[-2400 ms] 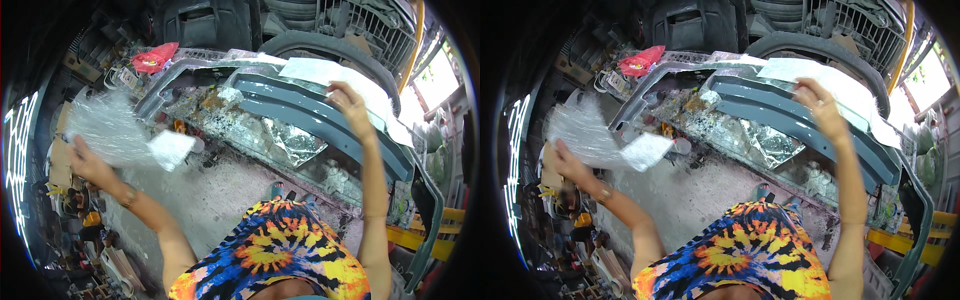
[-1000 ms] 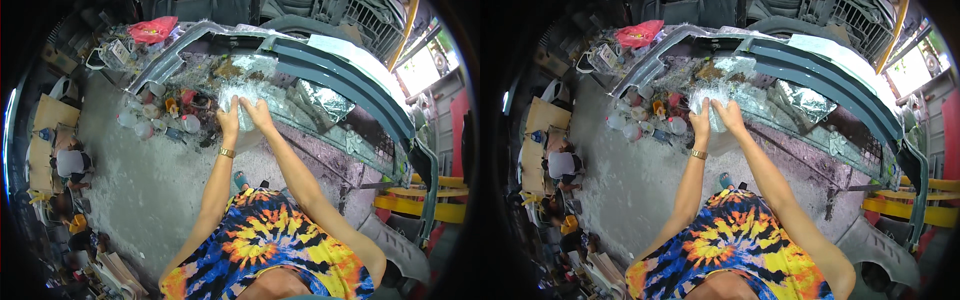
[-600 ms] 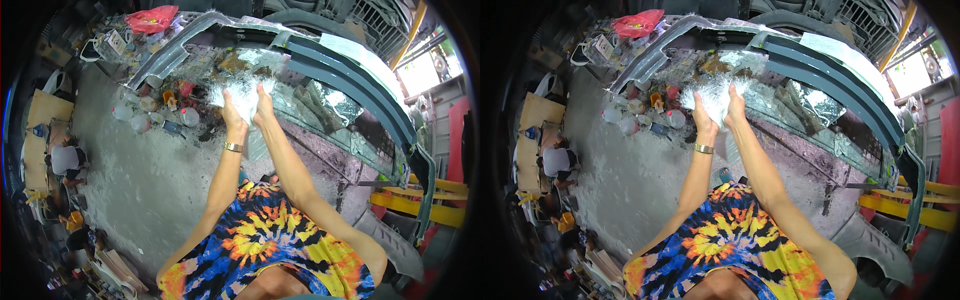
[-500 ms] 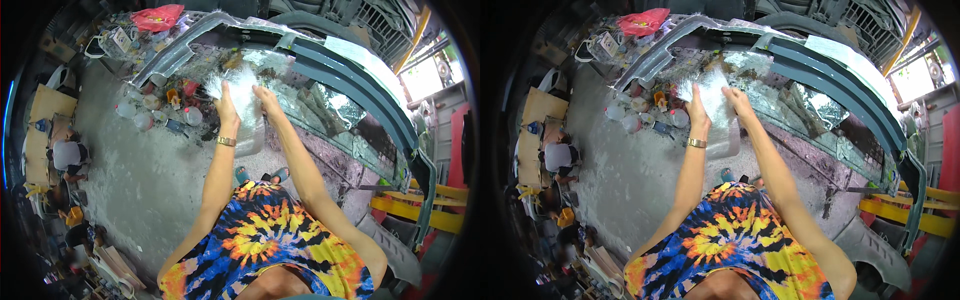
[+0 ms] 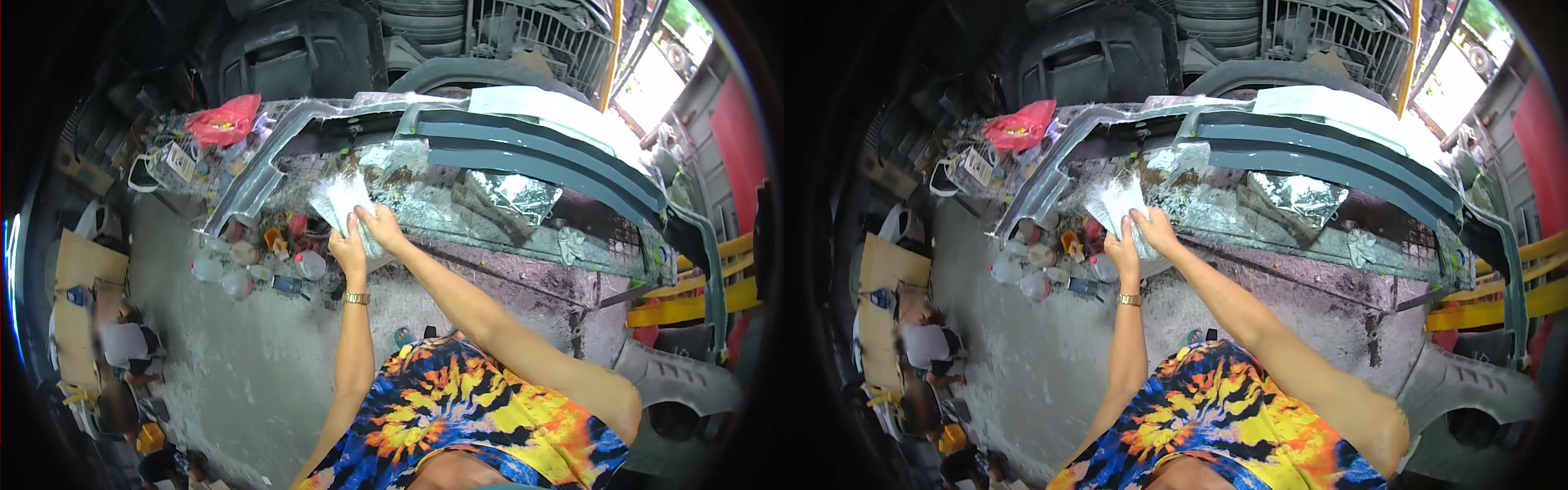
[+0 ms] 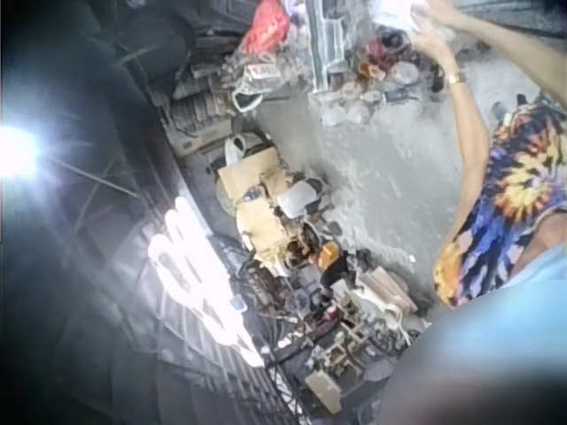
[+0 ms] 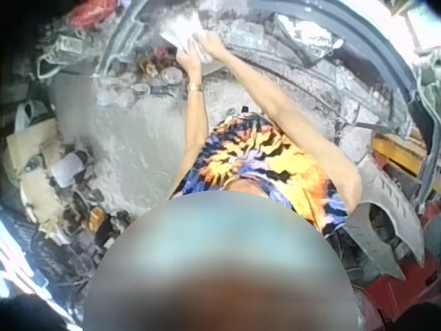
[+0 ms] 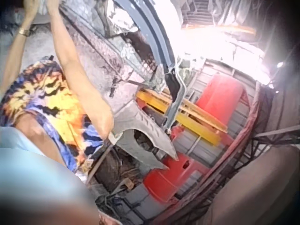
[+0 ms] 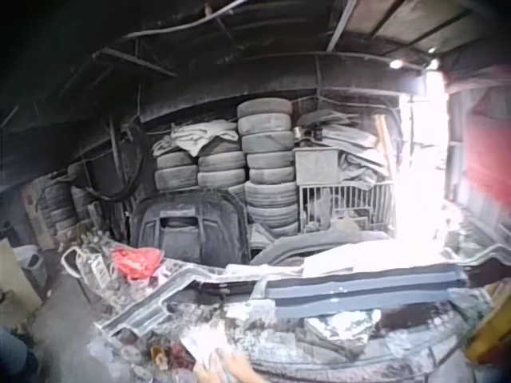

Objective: Applying fiberglass sheets and adhesive material to repair a car bumper.

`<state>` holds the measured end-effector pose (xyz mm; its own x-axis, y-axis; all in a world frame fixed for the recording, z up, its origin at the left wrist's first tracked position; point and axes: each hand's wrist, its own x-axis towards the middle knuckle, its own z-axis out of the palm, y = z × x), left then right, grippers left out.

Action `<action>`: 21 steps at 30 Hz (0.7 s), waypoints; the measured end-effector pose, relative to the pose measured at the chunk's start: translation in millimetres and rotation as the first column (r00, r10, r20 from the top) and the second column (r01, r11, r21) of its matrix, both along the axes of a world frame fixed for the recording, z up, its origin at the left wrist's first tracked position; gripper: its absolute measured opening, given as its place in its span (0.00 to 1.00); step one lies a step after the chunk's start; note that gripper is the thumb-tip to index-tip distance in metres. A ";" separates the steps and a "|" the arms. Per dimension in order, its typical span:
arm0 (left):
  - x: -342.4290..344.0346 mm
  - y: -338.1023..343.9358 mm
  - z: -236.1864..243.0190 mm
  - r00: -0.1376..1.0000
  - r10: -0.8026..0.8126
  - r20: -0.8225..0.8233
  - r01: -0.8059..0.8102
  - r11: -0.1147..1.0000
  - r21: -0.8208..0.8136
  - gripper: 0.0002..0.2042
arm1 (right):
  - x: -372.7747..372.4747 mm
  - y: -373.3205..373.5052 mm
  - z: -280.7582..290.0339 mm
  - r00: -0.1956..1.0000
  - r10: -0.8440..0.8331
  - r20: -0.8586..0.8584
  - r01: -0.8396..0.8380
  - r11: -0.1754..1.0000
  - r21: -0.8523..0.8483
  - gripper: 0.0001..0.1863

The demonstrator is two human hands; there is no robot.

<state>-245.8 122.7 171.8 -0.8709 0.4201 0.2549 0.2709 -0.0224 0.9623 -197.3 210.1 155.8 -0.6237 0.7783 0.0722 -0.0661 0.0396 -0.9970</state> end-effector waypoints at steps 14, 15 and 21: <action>-43.1 11.3 33.2 0.849 -0.247 0.468 0.011 0.892 0.451 0.13 | 20.2 14.3 58.5 0.968 0.168 -0.186 -0.229 0.893 -0.388 0.17; -44.3 13.3 40.0 0.895 -0.197 0.399 0.061 0.943 0.327 0.13 | 28.2 21.6 52.3 0.939 0.322 0.119 -0.302 0.940 -0.160 0.16; -15.6 -5.8 12.5 0.996 -0.042 -0.085 0.022 0.973 -0.231 0.20 | 10.2 13.1 31.5 0.969 0.055 -0.241 -0.069 0.996 -0.050 0.16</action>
